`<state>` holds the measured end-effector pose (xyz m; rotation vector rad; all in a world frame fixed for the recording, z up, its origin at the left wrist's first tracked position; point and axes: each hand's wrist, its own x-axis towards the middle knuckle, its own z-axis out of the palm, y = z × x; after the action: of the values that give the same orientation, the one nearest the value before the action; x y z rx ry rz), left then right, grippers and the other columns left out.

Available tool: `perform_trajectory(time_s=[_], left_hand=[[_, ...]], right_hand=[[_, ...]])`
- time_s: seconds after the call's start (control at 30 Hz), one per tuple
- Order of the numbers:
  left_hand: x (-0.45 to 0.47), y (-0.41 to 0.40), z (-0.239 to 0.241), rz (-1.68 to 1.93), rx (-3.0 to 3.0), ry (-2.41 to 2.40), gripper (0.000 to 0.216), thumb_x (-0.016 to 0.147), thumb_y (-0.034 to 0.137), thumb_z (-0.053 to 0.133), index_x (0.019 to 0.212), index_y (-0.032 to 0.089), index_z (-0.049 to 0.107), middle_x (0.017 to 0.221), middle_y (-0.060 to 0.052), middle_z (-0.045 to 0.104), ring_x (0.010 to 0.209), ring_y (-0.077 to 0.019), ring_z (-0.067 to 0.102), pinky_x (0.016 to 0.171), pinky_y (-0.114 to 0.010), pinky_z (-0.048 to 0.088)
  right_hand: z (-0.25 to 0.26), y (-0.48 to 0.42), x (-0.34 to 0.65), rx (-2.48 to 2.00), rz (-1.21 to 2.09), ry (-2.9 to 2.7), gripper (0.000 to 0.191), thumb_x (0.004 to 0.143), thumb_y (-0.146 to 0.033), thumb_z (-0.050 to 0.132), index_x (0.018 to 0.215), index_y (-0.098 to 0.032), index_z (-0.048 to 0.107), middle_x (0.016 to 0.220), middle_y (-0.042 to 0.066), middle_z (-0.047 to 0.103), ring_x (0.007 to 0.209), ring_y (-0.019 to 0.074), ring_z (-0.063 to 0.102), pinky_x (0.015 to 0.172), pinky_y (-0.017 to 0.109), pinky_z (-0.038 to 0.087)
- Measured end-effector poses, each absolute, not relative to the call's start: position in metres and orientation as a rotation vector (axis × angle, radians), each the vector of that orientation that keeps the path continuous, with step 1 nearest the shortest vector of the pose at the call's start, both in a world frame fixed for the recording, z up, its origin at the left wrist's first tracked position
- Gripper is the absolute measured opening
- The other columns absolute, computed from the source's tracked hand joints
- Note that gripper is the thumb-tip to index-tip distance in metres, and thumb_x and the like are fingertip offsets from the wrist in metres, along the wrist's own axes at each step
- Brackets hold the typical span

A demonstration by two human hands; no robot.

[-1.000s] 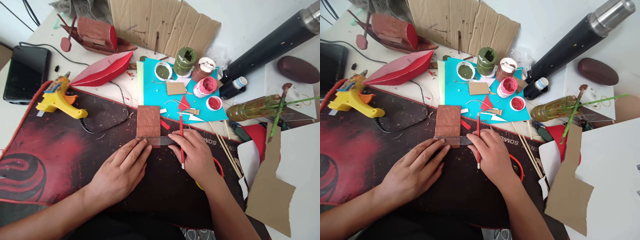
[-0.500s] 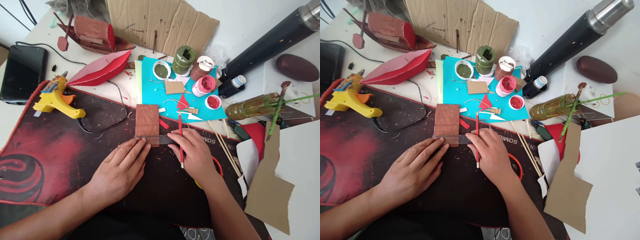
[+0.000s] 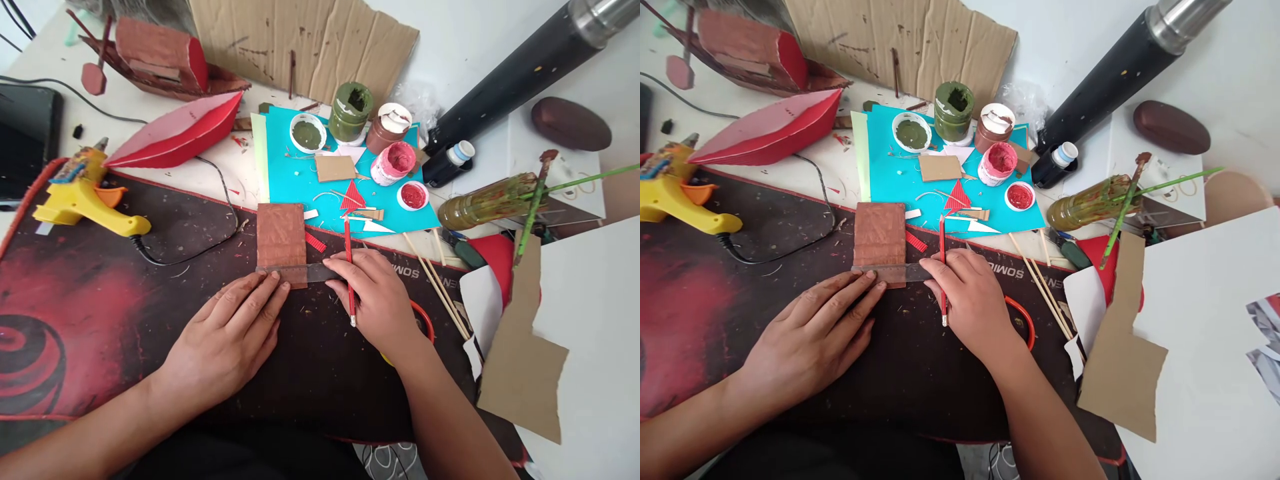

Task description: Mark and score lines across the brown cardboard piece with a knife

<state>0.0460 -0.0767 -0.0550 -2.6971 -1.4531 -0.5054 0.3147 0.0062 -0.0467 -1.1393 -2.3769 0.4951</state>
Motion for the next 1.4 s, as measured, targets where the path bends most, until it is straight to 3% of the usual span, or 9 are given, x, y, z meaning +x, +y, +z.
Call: perform_trajectory(time_s=[0.23, 0.4, 0.67, 0.87, 1.27, 1.4], left_hand=[[0.0460, -0.0770, -0.0572, -0.508, -2.689, -1.475, 0.067, 0.109, 0.022, 0.062, 0.173, 0.012, 0.046, 0.154, -0.016, 0.074, 0.141, -0.0329, 0.070, 0.119, -0.047, 0.058], [0.0455, -0.0753, -0.0550, -0.485, -2.689, -1.423, 0.059, 0.108, 0.023, 0.065, 0.164, 0.008, 0.056, 0.151, -0.018, 0.075, 0.137, -0.0338, 0.072, 0.117, -0.048, 0.059], [0.0431, -0.0773, -0.0564, -0.465, -2.705, -1.423, 0.064, 0.107, 0.022, 0.066, 0.169, 0.012, 0.052, 0.155, -0.017, 0.073, 0.142, -0.0348, 0.070, 0.117, -0.049, 0.061], [0.0427, -0.0754, -0.0529, -0.421, -2.707, -1.373, 0.055, 0.106, 0.021, 0.069, 0.158, 0.007, 0.061, 0.154, -0.021, 0.072, 0.140, -0.0369, 0.072, 0.114, -0.049, 0.063], [0.0427, -0.0763, -0.0536, -0.449, -2.737, -1.447, 0.071, 0.103, 0.020, 0.069, 0.171, 0.014, 0.049, 0.157, -0.017, 0.071, 0.142, -0.0360, 0.069, 0.117, -0.051, 0.062], [0.0435, -0.0754, -0.0529, -0.422, -2.718, -1.407, 0.067, 0.102, 0.020, 0.072, 0.166, 0.007, 0.054, 0.154, -0.020, 0.072, 0.139, -0.0373, 0.070, 0.114, -0.051, 0.063]], right_hand=[[-0.0467, 0.0052, 0.3144, -1.172, 0.516, -2.380, 0.028, 0.114, -0.022, 0.066, 0.140, -0.027, 0.075, 0.123, 0.011, 0.082, 0.117, 0.0316, 0.073, 0.104, 0.053, 0.061], [-0.0459, 0.0052, 0.3139, -1.180, 0.519, -2.389, 0.026, 0.115, -0.024, 0.065, 0.139, -0.026, 0.076, 0.122, 0.011, 0.081, 0.118, 0.0315, 0.072, 0.105, 0.052, 0.061], [-0.0451, 0.0057, 0.3139, -1.186, 0.534, -2.388, 0.026, 0.115, -0.023, 0.065, 0.138, -0.026, 0.076, 0.122, 0.011, 0.081, 0.117, 0.0319, 0.072, 0.104, 0.051, 0.060], [-0.0454, 0.0071, 0.3147, -1.177, 0.548, -2.381, 0.027, 0.115, -0.024, 0.064, 0.138, -0.028, 0.077, 0.121, 0.010, 0.081, 0.117, 0.0319, 0.073, 0.106, 0.052, 0.060], [-0.0454, 0.0080, 0.3151, -1.176, 0.563, -2.402, 0.026, 0.115, -0.022, 0.063, 0.137, -0.026, 0.076, 0.123, 0.011, 0.081, 0.116, 0.0317, 0.072, 0.105, 0.051, 0.059], [-0.0454, 0.0073, 0.3147, -1.171, 0.536, -2.396, 0.025, 0.114, -0.021, 0.065, 0.137, -0.024, 0.076, 0.122, 0.012, 0.081, 0.117, 0.0320, 0.073, 0.105, 0.050, 0.059]])
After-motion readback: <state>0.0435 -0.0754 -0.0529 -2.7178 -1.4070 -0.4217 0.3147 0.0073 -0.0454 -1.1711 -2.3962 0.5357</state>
